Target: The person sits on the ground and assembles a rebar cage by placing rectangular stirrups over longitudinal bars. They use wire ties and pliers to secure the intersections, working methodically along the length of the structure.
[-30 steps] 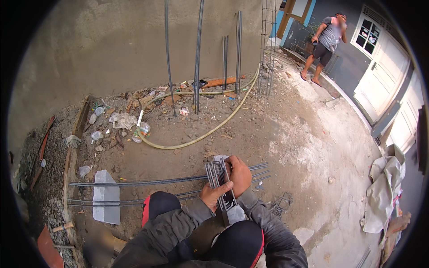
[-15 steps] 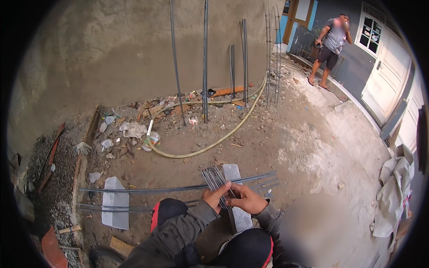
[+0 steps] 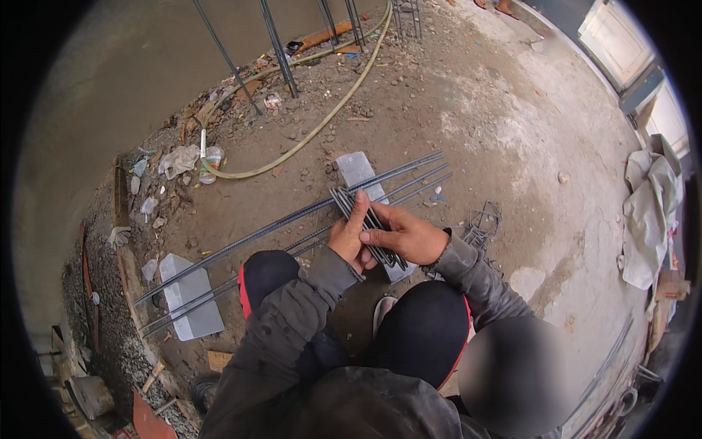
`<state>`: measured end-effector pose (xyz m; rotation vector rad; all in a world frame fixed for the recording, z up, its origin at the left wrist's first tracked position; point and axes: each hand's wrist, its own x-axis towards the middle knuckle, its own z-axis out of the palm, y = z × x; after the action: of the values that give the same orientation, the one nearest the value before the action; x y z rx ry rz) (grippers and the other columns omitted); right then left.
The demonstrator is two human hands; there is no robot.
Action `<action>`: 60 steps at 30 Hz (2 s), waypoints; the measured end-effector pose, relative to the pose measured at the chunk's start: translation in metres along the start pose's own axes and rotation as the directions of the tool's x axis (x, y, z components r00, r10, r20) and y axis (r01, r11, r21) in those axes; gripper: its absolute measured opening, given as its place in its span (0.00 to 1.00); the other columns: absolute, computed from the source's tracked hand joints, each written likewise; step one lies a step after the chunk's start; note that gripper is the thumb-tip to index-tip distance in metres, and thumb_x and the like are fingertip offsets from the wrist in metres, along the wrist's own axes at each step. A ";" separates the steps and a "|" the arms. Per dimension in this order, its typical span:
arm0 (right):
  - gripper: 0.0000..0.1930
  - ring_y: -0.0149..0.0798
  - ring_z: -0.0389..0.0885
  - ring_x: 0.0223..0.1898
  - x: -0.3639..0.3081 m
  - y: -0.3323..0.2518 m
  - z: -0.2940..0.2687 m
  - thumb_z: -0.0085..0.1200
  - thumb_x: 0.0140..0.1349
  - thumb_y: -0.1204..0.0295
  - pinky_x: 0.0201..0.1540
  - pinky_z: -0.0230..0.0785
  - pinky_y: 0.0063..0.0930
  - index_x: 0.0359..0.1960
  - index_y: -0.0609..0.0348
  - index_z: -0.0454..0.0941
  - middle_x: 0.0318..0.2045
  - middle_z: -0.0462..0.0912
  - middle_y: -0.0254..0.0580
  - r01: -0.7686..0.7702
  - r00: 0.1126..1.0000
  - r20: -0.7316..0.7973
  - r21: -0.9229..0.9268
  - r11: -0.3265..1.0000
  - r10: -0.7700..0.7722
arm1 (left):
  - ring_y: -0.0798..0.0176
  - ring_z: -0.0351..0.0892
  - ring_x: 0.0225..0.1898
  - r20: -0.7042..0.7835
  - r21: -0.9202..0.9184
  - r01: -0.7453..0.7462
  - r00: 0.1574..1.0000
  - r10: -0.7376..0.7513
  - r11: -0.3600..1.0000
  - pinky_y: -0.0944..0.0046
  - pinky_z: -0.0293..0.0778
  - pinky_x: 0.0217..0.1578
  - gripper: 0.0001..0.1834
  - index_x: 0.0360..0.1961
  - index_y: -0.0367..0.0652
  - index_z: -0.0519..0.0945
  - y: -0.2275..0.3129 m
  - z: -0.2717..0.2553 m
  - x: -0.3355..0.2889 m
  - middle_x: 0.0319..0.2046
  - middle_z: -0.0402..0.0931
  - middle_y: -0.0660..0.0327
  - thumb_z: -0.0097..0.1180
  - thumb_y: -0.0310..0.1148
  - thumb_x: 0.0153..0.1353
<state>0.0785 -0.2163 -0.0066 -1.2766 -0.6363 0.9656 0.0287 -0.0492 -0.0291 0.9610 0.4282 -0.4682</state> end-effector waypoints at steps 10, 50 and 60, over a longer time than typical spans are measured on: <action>0.15 0.24 0.81 0.37 -0.023 0.005 -0.001 0.47 0.77 0.71 0.43 0.75 0.23 0.51 0.73 0.79 0.36 0.87 0.39 -0.035 0.905 -0.426 -0.012 0.999 0.026 | 0.73 0.79 0.25 0.016 -0.031 -0.102 0.995 0.103 0.994 0.73 0.72 0.19 0.33 0.46 0.44 0.79 -0.021 0.015 0.026 0.31 0.79 0.66 0.68 0.64 0.59; 0.09 0.31 0.76 0.18 -0.007 0.090 -0.260 0.52 0.73 0.72 0.18 0.70 0.30 0.38 0.68 0.78 0.23 0.80 0.37 -0.368 0.521 -0.842 -0.077 0.926 0.138 | 0.36 0.84 0.43 -0.062 0.998 0.069 0.958 0.278 -0.015 0.44 0.77 0.46 0.35 0.49 0.34 0.85 -0.046 -0.111 0.063 0.37 0.84 0.39 0.55 0.61 0.68; 0.10 0.27 0.75 0.20 0.005 0.076 -0.241 0.52 0.74 0.70 0.19 0.67 0.25 0.39 0.65 0.81 0.23 0.79 0.33 -0.425 0.724 -0.628 -0.077 0.902 0.287 | 0.41 0.86 0.43 -0.069 0.991 0.100 0.949 0.307 -0.085 0.47 0.79 0.46 0.36 0.50 0.36 0.86 -0.031 -0.103 0.069 0.38 0.86 0.44 0.62 0.63 0.62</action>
<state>0.2663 -0.3306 -0.1315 -1.8443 0.0264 0.7322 0.0541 0.0105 -0.1392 2.6714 0.1469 -0.4620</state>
